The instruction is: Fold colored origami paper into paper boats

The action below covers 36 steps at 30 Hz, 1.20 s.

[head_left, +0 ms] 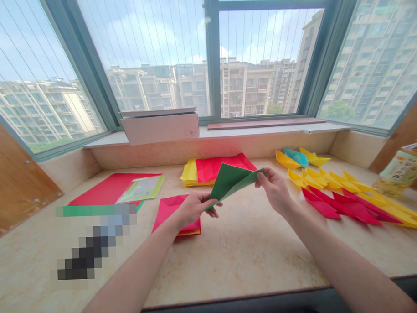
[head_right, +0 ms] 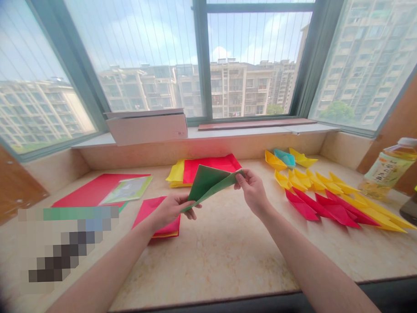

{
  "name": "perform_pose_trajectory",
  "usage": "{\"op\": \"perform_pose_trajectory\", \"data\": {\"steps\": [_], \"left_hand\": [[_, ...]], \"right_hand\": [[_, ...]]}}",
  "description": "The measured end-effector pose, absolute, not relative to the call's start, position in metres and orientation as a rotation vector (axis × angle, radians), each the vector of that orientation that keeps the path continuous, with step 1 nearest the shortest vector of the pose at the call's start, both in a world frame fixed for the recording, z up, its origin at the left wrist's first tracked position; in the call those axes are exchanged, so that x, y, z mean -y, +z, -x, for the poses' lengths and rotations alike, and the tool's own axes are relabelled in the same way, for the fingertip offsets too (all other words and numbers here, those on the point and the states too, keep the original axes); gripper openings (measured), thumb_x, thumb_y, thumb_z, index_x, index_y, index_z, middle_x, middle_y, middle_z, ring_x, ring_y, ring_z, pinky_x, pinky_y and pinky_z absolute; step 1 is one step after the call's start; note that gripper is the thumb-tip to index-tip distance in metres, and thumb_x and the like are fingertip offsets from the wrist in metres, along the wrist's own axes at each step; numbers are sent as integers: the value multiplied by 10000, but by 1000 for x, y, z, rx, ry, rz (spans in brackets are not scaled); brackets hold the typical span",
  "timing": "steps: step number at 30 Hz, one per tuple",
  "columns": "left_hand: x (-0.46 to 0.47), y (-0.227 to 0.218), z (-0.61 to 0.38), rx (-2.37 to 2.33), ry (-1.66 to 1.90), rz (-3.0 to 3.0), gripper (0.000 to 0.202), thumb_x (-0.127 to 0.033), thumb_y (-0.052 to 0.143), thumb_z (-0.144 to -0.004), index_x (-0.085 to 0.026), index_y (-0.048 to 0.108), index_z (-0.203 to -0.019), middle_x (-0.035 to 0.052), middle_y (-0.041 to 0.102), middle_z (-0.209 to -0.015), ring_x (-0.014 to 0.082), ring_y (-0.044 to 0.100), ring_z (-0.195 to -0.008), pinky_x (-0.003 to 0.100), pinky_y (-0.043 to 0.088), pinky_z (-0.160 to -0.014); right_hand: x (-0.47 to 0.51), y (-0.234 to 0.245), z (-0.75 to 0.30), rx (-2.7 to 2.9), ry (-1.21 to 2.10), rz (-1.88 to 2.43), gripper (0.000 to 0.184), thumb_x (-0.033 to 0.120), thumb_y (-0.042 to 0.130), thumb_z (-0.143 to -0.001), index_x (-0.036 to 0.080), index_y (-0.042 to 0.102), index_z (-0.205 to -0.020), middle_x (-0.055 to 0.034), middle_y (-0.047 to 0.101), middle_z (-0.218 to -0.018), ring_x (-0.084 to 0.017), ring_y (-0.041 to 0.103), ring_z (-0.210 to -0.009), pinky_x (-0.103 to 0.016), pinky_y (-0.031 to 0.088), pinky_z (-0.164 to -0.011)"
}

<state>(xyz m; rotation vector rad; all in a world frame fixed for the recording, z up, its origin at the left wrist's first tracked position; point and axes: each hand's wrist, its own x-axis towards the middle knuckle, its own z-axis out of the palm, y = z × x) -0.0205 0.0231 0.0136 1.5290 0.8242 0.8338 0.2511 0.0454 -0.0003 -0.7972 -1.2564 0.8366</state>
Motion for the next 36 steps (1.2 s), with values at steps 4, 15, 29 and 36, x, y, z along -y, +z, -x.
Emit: {"op": "perform_pose_trajectory", "data": {"steps": [4,15,29,36], "left_hand": [[-29,8,19,-891,933,-1536,342,-470,778,-731,-153,782,-859,95,744,-802,180,693,-547,257,527,-526],[-27,8,15,-736,1217,-1316,393,-414,758,-787,-129,755,-1058,90,767,-890,171,723,-668,299,589,-715],[-37,3,17,-807,1400,-1269,297,-372,793,-756,-113,704,-871,54,749,-805,177,718,-706,345,577,-809],[-36,5,15,-680,1398,-1215,223,-342,816,-726,-152,763,-831,55,740,-952,153,672,-877,304,517,-922]], "right_hand": [[-45,0,-250,1275,821,810,219,443,679,-830,231,623,-821,14,616,-624,-155,545,-575,-309,410,-591],[-57,-9,-256,1193,715,860,243,433,668,-838,200,609,-872,4,653,-686,-138,590,-566,-281,412,-549],[-51,-6,-250,1205,828,830,268,445,697,-828,200,610,-892,8,666,-665,-126,607,-549,-256,406,-525],[-52,-7,-250,1060,1118,661,258,473,709,-825,238,669,-922,4,686,-790,-114,608,-641,-245,469,-583]]}}
